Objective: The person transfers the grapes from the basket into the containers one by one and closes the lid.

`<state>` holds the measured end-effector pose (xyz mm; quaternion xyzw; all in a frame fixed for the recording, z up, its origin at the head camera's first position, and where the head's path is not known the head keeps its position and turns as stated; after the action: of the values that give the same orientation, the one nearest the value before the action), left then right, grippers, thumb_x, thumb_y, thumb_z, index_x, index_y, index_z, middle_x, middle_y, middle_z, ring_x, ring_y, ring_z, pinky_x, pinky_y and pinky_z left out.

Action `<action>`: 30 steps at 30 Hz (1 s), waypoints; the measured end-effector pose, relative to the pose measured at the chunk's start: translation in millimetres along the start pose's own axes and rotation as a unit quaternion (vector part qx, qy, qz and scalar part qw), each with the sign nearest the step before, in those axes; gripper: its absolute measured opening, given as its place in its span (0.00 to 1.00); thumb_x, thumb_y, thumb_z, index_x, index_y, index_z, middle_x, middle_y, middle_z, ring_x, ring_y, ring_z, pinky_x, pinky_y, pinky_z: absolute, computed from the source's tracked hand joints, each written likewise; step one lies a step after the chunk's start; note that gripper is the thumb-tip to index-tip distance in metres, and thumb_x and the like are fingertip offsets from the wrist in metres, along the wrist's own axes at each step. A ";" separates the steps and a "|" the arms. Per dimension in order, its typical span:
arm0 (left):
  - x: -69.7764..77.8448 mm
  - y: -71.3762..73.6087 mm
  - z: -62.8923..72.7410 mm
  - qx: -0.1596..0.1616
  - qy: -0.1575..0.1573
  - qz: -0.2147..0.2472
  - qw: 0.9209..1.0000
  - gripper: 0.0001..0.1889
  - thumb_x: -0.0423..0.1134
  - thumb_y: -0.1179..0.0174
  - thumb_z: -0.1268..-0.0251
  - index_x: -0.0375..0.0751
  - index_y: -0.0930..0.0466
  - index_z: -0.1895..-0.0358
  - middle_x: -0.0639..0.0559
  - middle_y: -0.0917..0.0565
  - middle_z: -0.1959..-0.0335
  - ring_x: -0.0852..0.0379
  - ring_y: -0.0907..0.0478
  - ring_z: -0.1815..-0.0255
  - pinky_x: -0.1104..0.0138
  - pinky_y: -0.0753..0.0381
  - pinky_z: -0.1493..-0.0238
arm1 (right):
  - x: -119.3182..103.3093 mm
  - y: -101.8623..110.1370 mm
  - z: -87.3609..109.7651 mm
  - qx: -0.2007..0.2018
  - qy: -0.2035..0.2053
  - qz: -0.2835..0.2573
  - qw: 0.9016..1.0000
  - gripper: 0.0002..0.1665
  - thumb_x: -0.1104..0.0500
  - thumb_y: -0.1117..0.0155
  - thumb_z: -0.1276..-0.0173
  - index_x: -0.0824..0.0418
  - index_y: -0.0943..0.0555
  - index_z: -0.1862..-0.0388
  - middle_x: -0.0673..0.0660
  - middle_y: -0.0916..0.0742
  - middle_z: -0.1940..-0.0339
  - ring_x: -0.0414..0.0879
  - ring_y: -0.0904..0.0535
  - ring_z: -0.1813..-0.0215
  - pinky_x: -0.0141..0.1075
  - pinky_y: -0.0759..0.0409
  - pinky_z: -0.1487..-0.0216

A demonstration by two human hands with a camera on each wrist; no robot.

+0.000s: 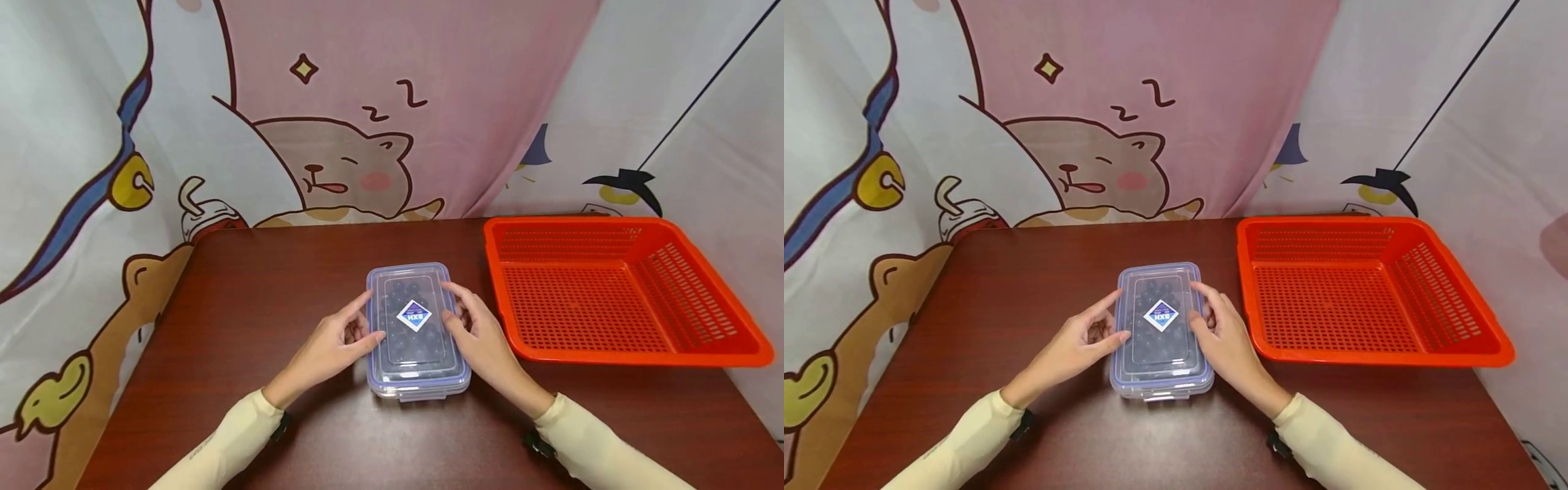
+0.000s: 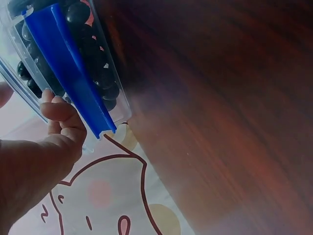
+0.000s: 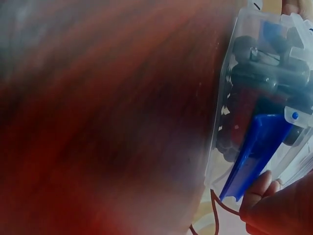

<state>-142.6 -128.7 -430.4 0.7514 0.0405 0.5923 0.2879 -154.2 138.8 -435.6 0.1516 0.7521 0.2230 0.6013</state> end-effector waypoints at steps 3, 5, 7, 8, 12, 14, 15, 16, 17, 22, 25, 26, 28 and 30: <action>-2.1 -1.3 0.9 -0.007 0.012 0.002 1.000 0.42 0.44 0.27 0.24 0.34 0.37 0.15 0.55 0.21 0.66 0.57 0.26 0.68 0.68 0.27 0.68 | 0.9 -0.3 -1.6 -0.006 0.008 0.020 1.000 0.28 0.61 0.37 0.18 0.51 0.22 0.22 0.55 0.24 0.59 0.48 0.27 0.60 0.37 0.27 0.62; -2.9 -2.8 1.9 -0.013 0.021 0.005 1.000 0.43 0.44 0.28 0.23 0.36 0.39 0.14 0.55 0.21 0.66 0.57 0.26 0.69 0.68 0.28 0.68 | 0.7 -0.2 -2.5 -0.011 0.014 0.038 0.999 0.29 0.60 0.37 0.18 0.52 0.23 0.21 0.54 0.24 0.61 0.48 0.27 0.60 0.38 0.27 0.63; -3.1 -4.7 2.9 -0.018 0.029 0.005 0.999 0.44 0.45 0.28 0.23 0.38 0.41 0.12 0.55 0.22 0.66 0.57 0.27 0.69 0.69 0.29 0.69 | 0.8 -0.1 -2.9 -0.019 0.014 0.052 0.998 0.30 0.59 0.37 0.17 0.51 0.24 0.20 0.54 0.25 0.61 0.47 0.27 0.60 0.39 0.27 0.63; -3.1 -5.9 3.5 -0.022 0.033 0.004 0.999 0.45 0.46 0.29 0.22 0.38 0.42 0.12 0.55 0.22 0.66 0.57 0.27 0.69 0.69 0.29 0.69 | 1.3 -0.2 -2.9 -0.024 0.012 0.058 0.998 0.30 0.58 0.38 0.17 0.51 0.25 0.19 0.54 0.24 0.61 0.47 0.28 0.60 0.40 0.27 0.62; -2.0 -9.6 6.8 -0.035 0.048 -0.011 0.998 0.46 0.48 0.31 0.20 0.42 0.48 0.10 0.56 0.21 0.66 0.57 0.27 0.70 0.69 0.31 0.71 | 3.5 -1.8 -1.0 -0.048 -0.003 0.066 0.997 0.32 0.55 0.40 0.15 0.49 0.30 0.15 0.57 0.23 0.56 0.48 0.27 0.56 0.43 0.23 0.58; -1.0 -10.9 8.1 -0.041 0.055 -0.018 0.997 0.47 0.50 0.33 0.19 0.44 0.51 0.09 0.57 0.21 0.67 0.58 0.27 0.71 0.68 0.31 0.71 | 4.2 -2.4 0.8 -0.058 -0.011 0.067 0.996 0.33 0.54 0.40 0.14 0.48 0.32 0.13 0.59 0.22 0.53 0.49 0.26 0.55 0.44 0.20 0.55; -0.5 -11.3 8.7 -0.044 0.058 -0.020 0.997 0.47 0.50 0.33 0.18 0.44 0.51 0.09 0.58 0.21 0.67 0.58 0.27 0.71 0.68 0.30 0.70 | 4.3 -2.6 1.7 -0.062 -0.014 0.067 0.996 0.34 0.54 0.41 0.13 0.47 0.33 0.13 0.60 0.22 0.52 0.49 0.26 0.54 0.45 0.19 0.54; 0.0 -11.7 9.3 -0.046 0.061 -0.022 0.997 0.47 0.51 0.34 0.18 0.45 0.52 0.09 0.58 0.21 0.68 0.59 0.27 0.72 0.67 0.30 0.70 | 4.4 -2.7 2.3 -0.066 -0.015 0.066 0.996 0.34 0.54 0.41 0.13 0.48 0.33 0.12 0.61 0.22 0.51 0.49 0.26 0.53 0.46 0.19 0.52; 0.3 -12.3 9.9 -0.048 0.065 -0.024 0.996 0.47 0.52 0.35 0.17 0.46 0.53 0.09 0.59 0.20 0.69 0.60 0.27 0.72 0.67 0.30 0.70 | 4.6 -2.6 2.6 -0.069 -0.014 0.065 0.995 0.34 0.54 0.41 0.13 0.48 0.34 0.12 0.61 0.22 0.50 0.50 0.25 0.52 0.46 0.18 0.51; -0.1 -15.4 12.0 -0.059 0.081 -0.030 0.994 0.46 0.54 0.38 0.15 0.50 0.56 0.08 0.57 0.17 0.70 0.62 0.25 0.71 0.66 0.26 0.69 | 6.3 -2.1 1.4 -0.083 -0.001 0.054 0.995 0.35 0.56 0.41 0.13 0.52 0.35 0.12 0.65 0.21 0.40 0.55 0.22 0.43 0.54 0.18 0.42; -1.0 -16.6 12.2 -0.055 0.087 -0.035 0.994 0.46 0.56 0.39 0.15 0.52 0.56 0.08 0.58 0.15 0.68 0.61 0.21 0.67 0.63 0.22 0.63 | 7.8 -3.4 0.8 -0.087 0.002 0.047 0.995 0.35 0.56 0.42 0.12 0.52 0.37 0.11 0.68 0.22 0.29 0.60 0.22 0.33 0.60 0.23 0.31; -1.6 -17.0 12.7 -0.054 0.092 -0.038 0.994 0.46 0.56 0.39 0.15 0.53 0.56 0.08 0.59 0.14 0.67 0.60 0.19 0.66 0.62 0.21 0.62 | 8.3 -4.2 0.8 -0.088 0.002 0.047 0.995 0.36 0.56 0.42 0.12 0.52 0.37 0.11 0.68 0.23 0.26 0.61 0.23 0.31 0.61 0.25 0.29; -2.5 -17.8 14.2 -0.053 0.103 -0.041 0.992 0.46 0.58 0.39 0.16 0.57 0.57 0.08 0.61 0.14 0.66 0.59 0.17 0.65 0.60 0.19 0.60 | 9.9 -5.7 1.7 -0.082 -0.003 0.056 0.995 0.36 0.56 0.41 0.13 0.52 0.37 0.11 0.68 0.23 0.27 0.61 0.25 0.30 0.60 0.26 0.28; -4.1 -18.7 16.5 -0.051 0.117 -0.048 0.991 0.46 0.59 0.39 0.16 0.60 0.57 0.08 0.60 0.13 0.67 0.57 0.16 0.64 0.59 0.19 0.58 | 12.0 -7.4 3.4 -0.077 -0.017 0.064 0.995 0.38 0.56 0.40 0.14 0.53 0.38 0.11 0.69 0.23 0.32 0.62 0.27 0.33 0.57 0.27 0.32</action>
<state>-123.5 -121.1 -445.1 0.6587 0.0793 0.6629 0.3470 -153.4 139.0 -450.1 0.1564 0.7112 0.3155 0.6084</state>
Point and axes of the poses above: each hand's wrist, its own z-axis away from the middle knuckle, its own y-axis out of the back of the hand, x = y × z, the point moved 5 cm from there along -z, towards the middle knuckle
